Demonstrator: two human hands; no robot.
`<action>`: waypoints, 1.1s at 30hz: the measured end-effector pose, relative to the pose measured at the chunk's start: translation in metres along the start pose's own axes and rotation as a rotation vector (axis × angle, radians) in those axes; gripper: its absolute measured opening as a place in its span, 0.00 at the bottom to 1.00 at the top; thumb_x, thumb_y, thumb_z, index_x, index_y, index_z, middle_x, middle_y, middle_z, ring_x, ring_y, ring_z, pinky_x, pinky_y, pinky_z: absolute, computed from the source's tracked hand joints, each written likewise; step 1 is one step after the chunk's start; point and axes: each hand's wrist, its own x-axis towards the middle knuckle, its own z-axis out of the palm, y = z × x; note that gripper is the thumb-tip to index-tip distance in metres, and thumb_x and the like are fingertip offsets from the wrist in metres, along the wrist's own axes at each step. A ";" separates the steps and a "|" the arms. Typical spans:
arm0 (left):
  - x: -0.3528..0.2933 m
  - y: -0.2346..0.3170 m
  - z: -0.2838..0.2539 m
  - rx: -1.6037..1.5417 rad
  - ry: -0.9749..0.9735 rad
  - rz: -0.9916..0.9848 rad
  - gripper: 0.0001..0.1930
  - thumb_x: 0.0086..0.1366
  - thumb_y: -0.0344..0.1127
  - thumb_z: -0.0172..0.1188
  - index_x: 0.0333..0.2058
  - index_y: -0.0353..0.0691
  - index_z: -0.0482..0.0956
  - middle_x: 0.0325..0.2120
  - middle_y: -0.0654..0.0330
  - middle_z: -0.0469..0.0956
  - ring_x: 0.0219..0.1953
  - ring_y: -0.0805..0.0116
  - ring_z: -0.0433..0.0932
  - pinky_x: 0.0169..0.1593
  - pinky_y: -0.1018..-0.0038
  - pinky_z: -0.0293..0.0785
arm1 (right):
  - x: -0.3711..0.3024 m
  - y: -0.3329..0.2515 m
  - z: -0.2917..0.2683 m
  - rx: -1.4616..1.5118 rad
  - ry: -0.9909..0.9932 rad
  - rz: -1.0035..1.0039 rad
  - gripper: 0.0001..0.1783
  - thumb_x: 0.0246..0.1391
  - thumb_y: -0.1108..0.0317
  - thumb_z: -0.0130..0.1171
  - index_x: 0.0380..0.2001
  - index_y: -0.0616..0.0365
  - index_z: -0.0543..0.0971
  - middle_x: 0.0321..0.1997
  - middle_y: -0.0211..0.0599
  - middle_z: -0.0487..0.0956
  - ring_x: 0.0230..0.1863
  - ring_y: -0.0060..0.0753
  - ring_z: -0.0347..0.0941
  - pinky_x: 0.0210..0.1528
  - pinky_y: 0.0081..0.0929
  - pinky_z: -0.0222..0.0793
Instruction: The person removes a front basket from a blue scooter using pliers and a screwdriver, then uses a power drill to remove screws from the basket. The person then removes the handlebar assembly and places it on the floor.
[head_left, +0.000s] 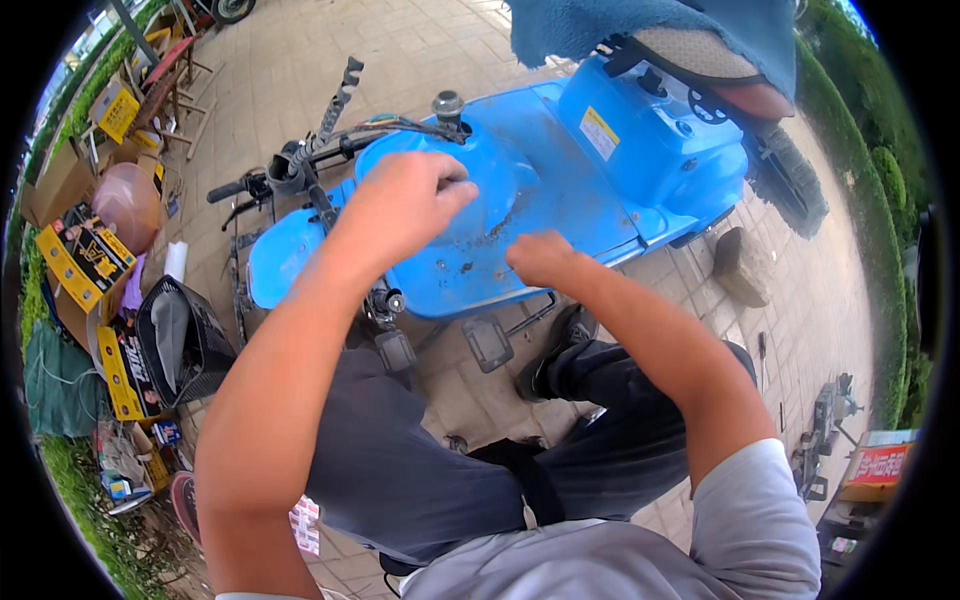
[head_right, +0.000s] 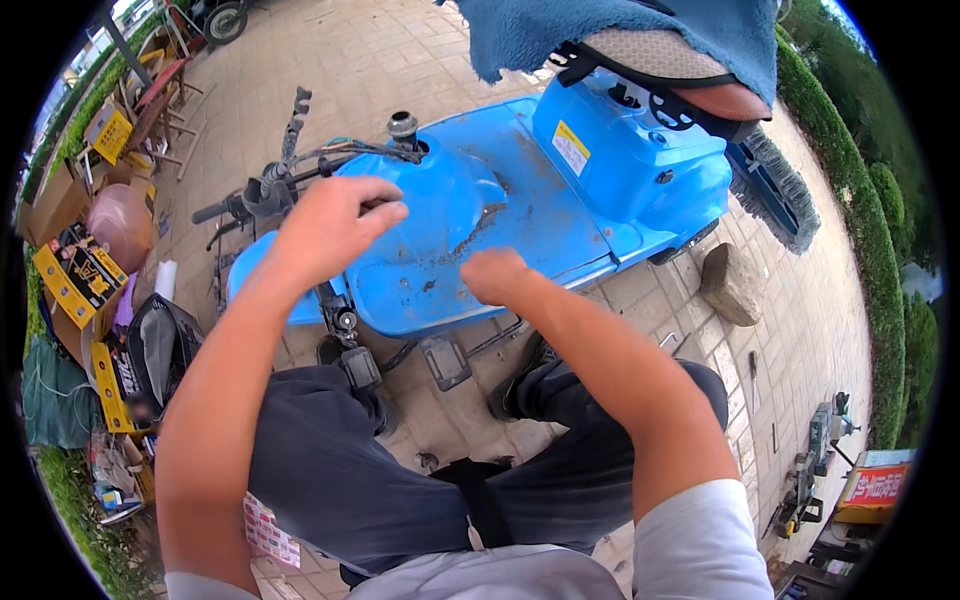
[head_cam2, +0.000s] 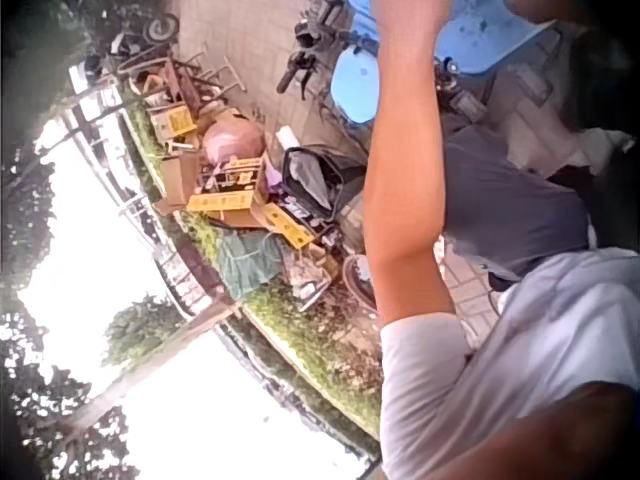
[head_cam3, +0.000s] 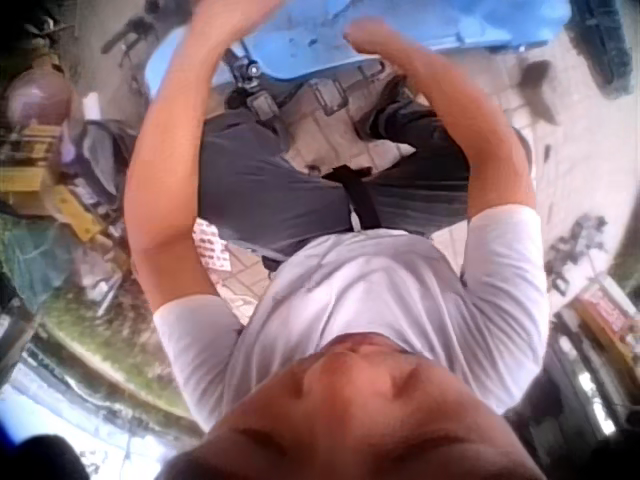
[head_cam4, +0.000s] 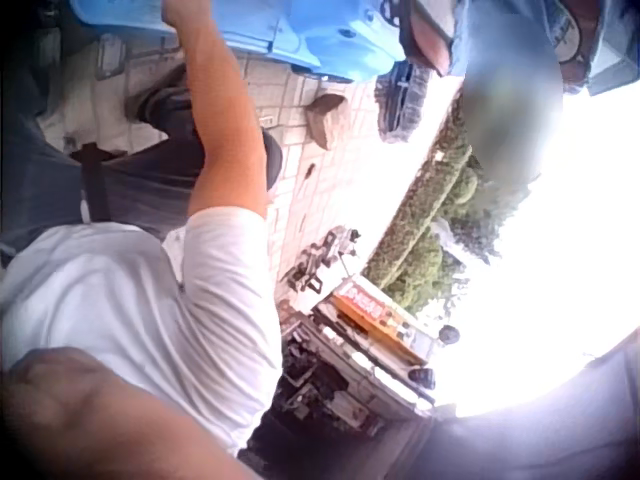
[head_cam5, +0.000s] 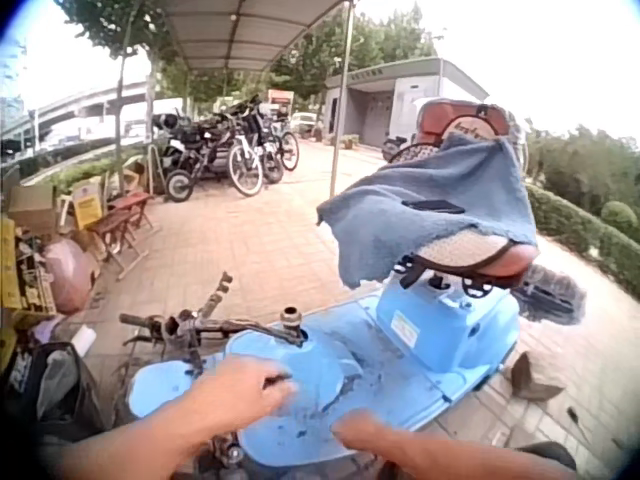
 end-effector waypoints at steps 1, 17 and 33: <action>-0.007 0.003 -0.006 -0.010 -0.008 0.003 0.16 0.60 0.40 0.62 0.40 0.34 0.82 0.32 0.48 0.81 0.35 0.53 0.80 0.41 0.65 0.75 | -0.003 -0.004 -0.008 -0.059 -0.036 -0.023 0.04 0.47 0.74 0.59 0.26 0.56 0.82 0.32 0.46 0.82 0.35 0.49 0.80 0.33 0.45 0.76; -0.150 0.026 0.007 0.292 -0.635 0.343 0.08 0.50 0.34 0.58 0.26 0.37 0.81 0.23 0.61 0.76 0.30 0.64 0.75 0.35 0.67 0.66 | 0.015 0.009 -0.025 -0.016 -0.016 -0.235 0.11 0.50 0.66 0.53 0.33 0.47 0.84 0.28 0.43 0.82 0.32 0.50 0.79 0.33 0.47 0.74; -0.143 0.013 0.024 0.339 -0.691 0.381 0.10 0.54 0.35 0.57 0.28 0.37 0.84 0.30 0.57 0.80 0.35 0.58 0.77 0.42 0.57 0.70 | 0.020 0.012 -0.007 0.012 -0.039 -0.227 0.12 0.49 0.66 0.53 0.35 0.46 0.84 0.25 0.45 0.81 0.29 0.51 0.78 0.32 0.48 0.74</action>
